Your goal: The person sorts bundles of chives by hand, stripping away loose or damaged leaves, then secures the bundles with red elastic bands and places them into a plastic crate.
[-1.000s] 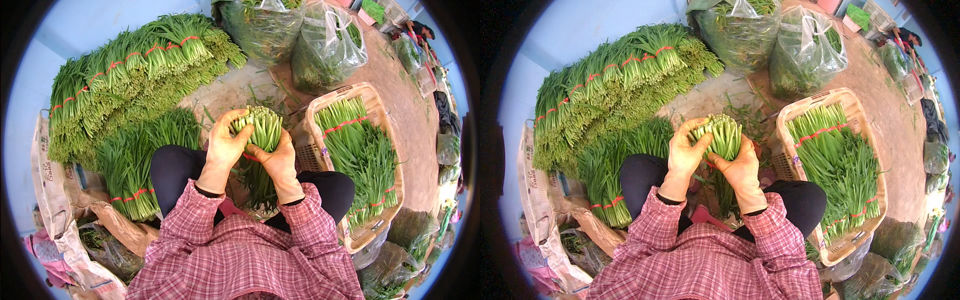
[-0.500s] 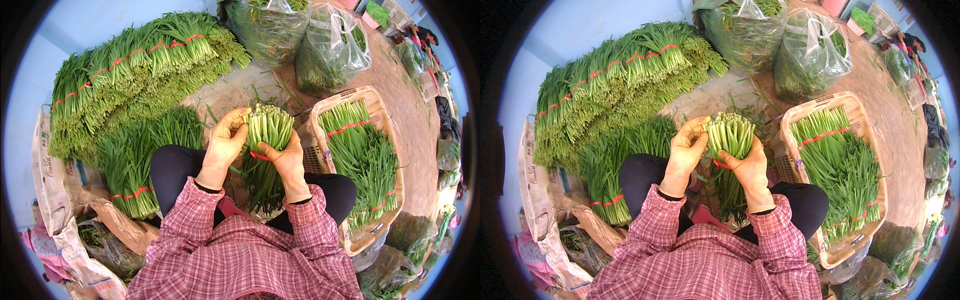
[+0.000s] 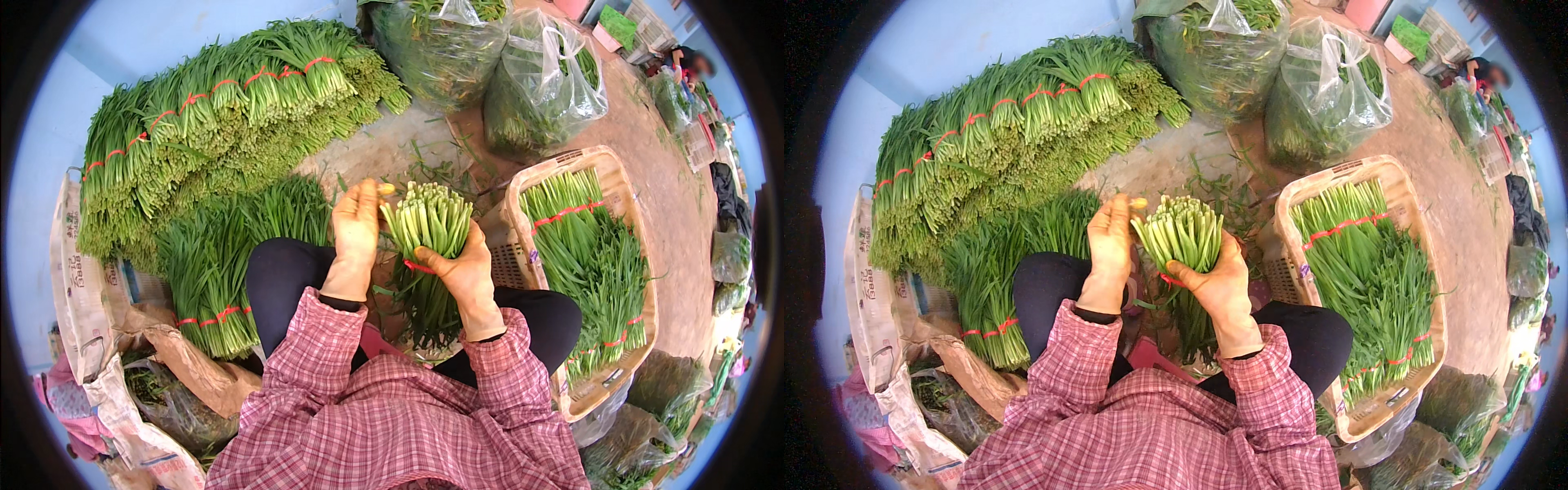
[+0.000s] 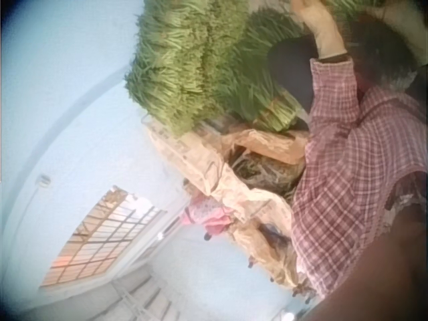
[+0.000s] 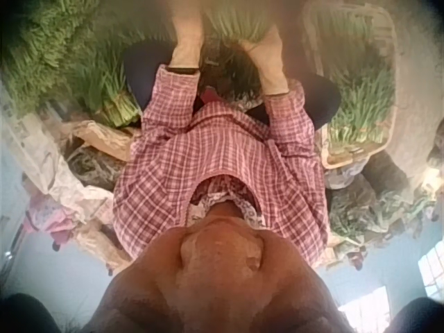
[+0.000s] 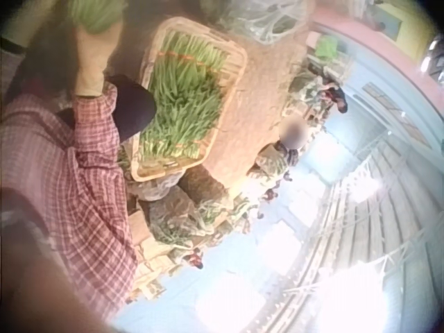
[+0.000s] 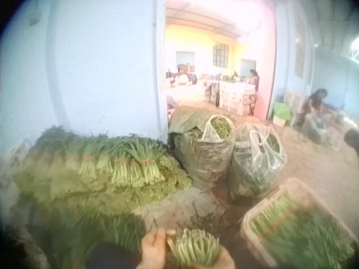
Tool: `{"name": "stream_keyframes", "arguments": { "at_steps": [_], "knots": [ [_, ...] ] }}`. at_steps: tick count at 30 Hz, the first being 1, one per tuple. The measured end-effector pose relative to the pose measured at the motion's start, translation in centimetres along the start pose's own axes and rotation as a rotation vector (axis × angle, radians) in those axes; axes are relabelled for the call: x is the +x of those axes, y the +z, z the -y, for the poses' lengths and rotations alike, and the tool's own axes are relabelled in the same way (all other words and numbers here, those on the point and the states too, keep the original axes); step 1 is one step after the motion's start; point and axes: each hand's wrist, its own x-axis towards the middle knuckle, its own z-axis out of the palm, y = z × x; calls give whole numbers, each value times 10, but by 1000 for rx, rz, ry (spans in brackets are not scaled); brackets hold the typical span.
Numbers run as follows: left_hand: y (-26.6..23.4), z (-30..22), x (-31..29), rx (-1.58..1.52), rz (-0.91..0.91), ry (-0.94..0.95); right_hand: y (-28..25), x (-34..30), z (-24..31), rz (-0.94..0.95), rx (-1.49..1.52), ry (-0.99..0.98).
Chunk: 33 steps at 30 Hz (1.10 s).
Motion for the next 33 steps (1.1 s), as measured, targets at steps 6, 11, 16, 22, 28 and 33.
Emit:
{"name": "stream_keyframes", "arguments": {
  "at_steps": [6, 11, 16, 22, 28, 33],
  "knots": [
    [-9, -40, 11, 148, 428, -98, -5, 0, -2, 68, -271, -80],
    [-3, -40, 11, 588, 250, -59, -4, -6, 6, 112, -440, -135],
    [-13, -60, 12, 466, 557, -115, -4, -8, 9, 159, -501, -141],
    [-21, -76, 17, 508, 683, -169, -3, -8, 11, 206, -379, -84],
    [-20, -79, 17, 553, 631, -155, 1, -9, 6, 198, -229, -34],
    [-4, -85, 9, 814, 426, -133, -1, -7, 3, 171, -242, -16]
  ]
}}
